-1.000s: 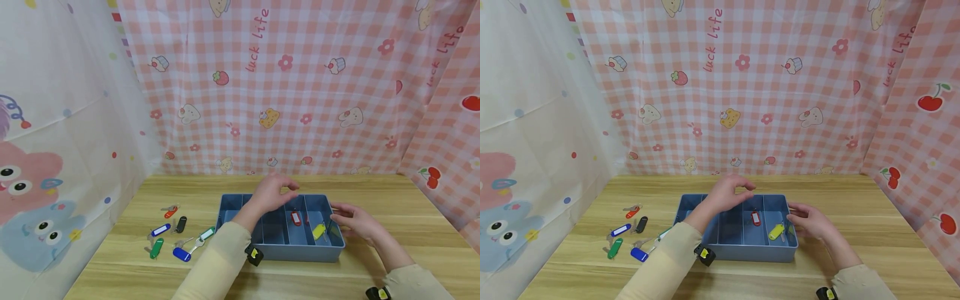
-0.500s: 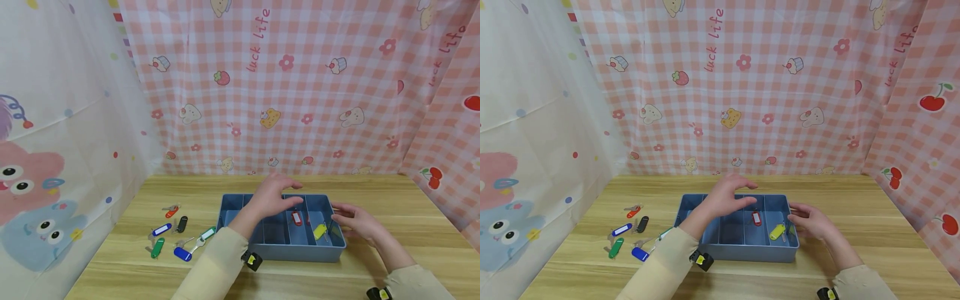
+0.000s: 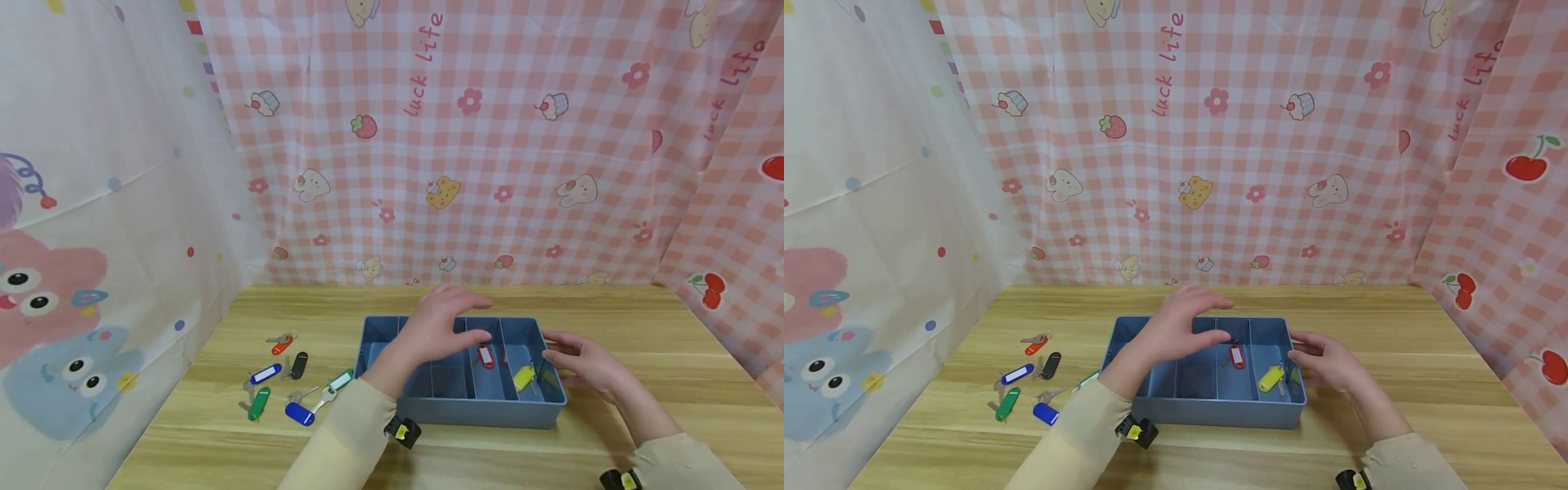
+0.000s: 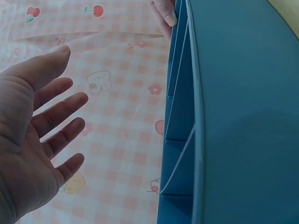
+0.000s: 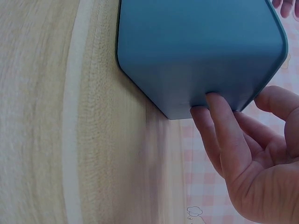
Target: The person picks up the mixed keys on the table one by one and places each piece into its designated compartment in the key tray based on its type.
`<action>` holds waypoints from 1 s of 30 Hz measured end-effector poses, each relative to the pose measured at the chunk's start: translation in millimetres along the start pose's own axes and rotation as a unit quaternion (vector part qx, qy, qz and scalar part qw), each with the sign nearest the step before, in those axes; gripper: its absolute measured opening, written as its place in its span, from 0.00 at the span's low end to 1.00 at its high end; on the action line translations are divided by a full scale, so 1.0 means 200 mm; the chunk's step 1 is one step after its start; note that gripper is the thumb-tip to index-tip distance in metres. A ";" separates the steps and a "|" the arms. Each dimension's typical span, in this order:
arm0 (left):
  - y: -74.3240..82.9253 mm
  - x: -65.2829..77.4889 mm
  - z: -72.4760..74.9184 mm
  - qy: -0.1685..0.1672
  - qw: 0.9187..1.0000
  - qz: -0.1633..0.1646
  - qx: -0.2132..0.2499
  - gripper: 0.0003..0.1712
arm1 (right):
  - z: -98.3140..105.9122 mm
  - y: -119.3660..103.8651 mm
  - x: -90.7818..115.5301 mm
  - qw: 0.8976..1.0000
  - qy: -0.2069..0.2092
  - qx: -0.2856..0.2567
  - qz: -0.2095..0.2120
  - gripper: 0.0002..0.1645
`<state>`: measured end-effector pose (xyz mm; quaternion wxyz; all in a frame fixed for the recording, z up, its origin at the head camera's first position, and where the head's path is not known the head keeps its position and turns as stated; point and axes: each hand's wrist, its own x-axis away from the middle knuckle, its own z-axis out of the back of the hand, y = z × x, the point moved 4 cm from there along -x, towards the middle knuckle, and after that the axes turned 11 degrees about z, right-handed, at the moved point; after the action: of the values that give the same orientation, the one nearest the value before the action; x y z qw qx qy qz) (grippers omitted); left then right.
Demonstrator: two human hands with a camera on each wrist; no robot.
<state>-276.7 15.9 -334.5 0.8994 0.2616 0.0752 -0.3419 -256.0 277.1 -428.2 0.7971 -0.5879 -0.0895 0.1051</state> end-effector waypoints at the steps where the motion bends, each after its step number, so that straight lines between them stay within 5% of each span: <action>1: 0.00 0.01 0.00 -0.001 1.000 0.002 -0.002 0.28 | 0.00 0.00 0.00 1.000 0.000 0.001 0.000 0.39; 22: -0.03 0.13 0.01 0.030 0.995 -0.026 -0.093 0.34 | 0.00 0.01 0.00 1.000 0.003 0.002 0.002 0.39; 30: -0.10 0.18 0.06 0.049 0.994 -0.032 -0.095 0.35 | 0.00 0.01 0.00 1.000 0.000 0.003 0.006 0.40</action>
<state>-262.7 -23.4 -344.2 0.9042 0.1891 0.1598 -0.3481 -256.3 277.0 -429.7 0.7984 -0.5858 -0.0851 0.1102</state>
